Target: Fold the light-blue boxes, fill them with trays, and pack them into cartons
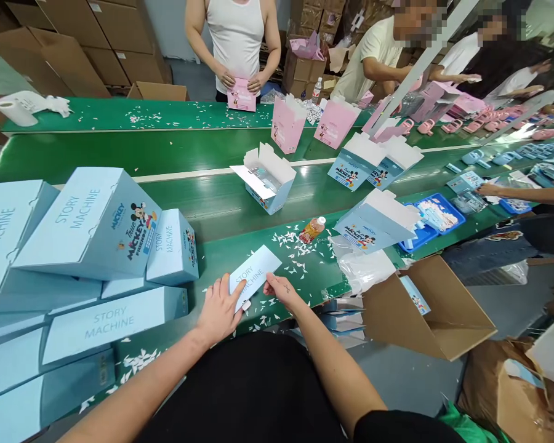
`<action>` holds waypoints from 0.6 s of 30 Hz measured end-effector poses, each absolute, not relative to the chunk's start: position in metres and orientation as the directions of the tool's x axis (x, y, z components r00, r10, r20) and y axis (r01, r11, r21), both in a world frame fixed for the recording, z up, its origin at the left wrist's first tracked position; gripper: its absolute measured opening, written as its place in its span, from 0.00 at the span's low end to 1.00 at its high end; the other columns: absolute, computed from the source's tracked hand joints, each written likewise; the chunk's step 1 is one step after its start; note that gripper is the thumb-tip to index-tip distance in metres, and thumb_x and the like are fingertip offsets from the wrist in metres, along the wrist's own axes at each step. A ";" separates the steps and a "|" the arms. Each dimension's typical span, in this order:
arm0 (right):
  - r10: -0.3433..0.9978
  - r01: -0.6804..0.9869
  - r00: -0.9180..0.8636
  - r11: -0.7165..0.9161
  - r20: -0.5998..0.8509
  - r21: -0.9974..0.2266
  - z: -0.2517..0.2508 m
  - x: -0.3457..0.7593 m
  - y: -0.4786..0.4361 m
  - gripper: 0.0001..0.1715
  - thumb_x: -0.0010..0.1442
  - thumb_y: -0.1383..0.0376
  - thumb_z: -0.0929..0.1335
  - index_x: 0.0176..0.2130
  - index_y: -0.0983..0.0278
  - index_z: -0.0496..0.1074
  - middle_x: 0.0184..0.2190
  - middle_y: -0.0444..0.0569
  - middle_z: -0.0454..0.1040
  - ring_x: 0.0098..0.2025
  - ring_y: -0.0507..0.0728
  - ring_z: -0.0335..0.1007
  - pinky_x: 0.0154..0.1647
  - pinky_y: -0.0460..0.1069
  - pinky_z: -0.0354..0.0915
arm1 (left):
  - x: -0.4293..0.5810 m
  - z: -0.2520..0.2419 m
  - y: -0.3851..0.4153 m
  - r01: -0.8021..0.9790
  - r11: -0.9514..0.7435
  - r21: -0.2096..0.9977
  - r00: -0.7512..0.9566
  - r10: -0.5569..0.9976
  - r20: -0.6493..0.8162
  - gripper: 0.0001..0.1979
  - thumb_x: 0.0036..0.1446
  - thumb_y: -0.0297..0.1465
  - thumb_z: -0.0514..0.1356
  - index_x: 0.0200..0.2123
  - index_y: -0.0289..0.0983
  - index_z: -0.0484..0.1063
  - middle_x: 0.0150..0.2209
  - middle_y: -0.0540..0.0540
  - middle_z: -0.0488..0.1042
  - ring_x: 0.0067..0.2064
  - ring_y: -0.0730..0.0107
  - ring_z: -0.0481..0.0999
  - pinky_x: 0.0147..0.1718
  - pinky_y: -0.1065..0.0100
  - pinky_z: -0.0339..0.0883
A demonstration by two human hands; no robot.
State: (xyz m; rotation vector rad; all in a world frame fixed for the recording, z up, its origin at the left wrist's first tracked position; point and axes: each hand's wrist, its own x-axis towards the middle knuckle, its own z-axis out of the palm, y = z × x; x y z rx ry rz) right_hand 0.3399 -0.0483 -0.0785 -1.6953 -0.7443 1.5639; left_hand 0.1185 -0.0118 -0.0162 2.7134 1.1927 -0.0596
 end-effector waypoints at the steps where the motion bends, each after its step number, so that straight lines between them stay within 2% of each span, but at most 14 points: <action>1: 0.806 -0.036 0.100 -0.583 -0.584 -0.812 -0.079 0.341 -0.048 0.39 0.55 0.32 0.62 0.24 0.63 0.70 0.23 0.47 0.73 0.28 0.53 0.68 0.37 0.49 0.65 | 0.119 -0.016 -0.012 0.732 -0.665 0.148 0.680 0.726 -0.102 0.30 0.57 0.36 0.56 0.64 0.41 0.61 0.60 0.30 0.58 0.55 0.42 0.63 0.50 0.51 0.57; 5: 0.810 0.004 0.052 -0.585 -0.584 -0.811 -0.078 0.347 -0.046 0.38 0.55 0.33 0.63 0.22 0.63 0.68 0.20 0.45 0.70 0.25 0.52 0.66 0.35 0.49 0.64 | 0.119 -0.016 -0.011 0.720 -0.680 0.139 0.694 0.713 -0.104 0.31 0.57 0.36 0.56 0.64 0.40 0.61 0.61 0.28 0.58 0.55 0.41 0.63 0.49 0.50 0.57; 10: 0.799 0.029 -0.046 -0.599 -0.600 -0.800 -0.072 0.354 -0.042 0.39 0.53 0.31 0.62 0.23 0.64 0.68 0.23 0.46 0.72 0.27 0.52 0.67 0.37 0.49 0.66 | 0.116 -0.016 -0.010 0.717 -0.686 0.127 0.697 0.707 -0.120 0.29 0.60 0.38 0.53 0.64 0.41 0.60 0.62 0.27 0.58 0.54 0.41 0.64 0.48 0.50 0.57; 15: 0.779 0.162 0.047 -0.623 -0.625 -0.765 -0.066 0.348 -0.035 0.36 0.60 0.36 0.61 0.22 0.63 0.68 0.18 0.45 0.68 0.21 0.52 0.62 0.29 0.49 0.62 | 0.117 -0.015 -0.012 0.720 -0.684 0.119 0.694 0.708 -0.129 0.30 0.59 0.37 0.54 0.65 0.41 0.59 0.63 0.28 0.57 0.57 0.41 0.63 0.50 0.50 0.56; 18: 0.801 0.267 0.092 -0.592 -0.592 -0.760 -0.065 0.340 -0.026 0.34 0.61 0.40 0.62 0.20 0.62 0.67 0.15 0.46 0.65 0.21 0.53 0.61 0.27 0.49 0.59 | 0.119 -0.016 -0.013 0.733 -0.667 0.129 0.680 0.720 -0.143 0.31 0.58 0.36 0.55 0.66 0.40 0.58 0.63 0.28 0.57 0.58 0.40 0.62 0.51 0.50 0.56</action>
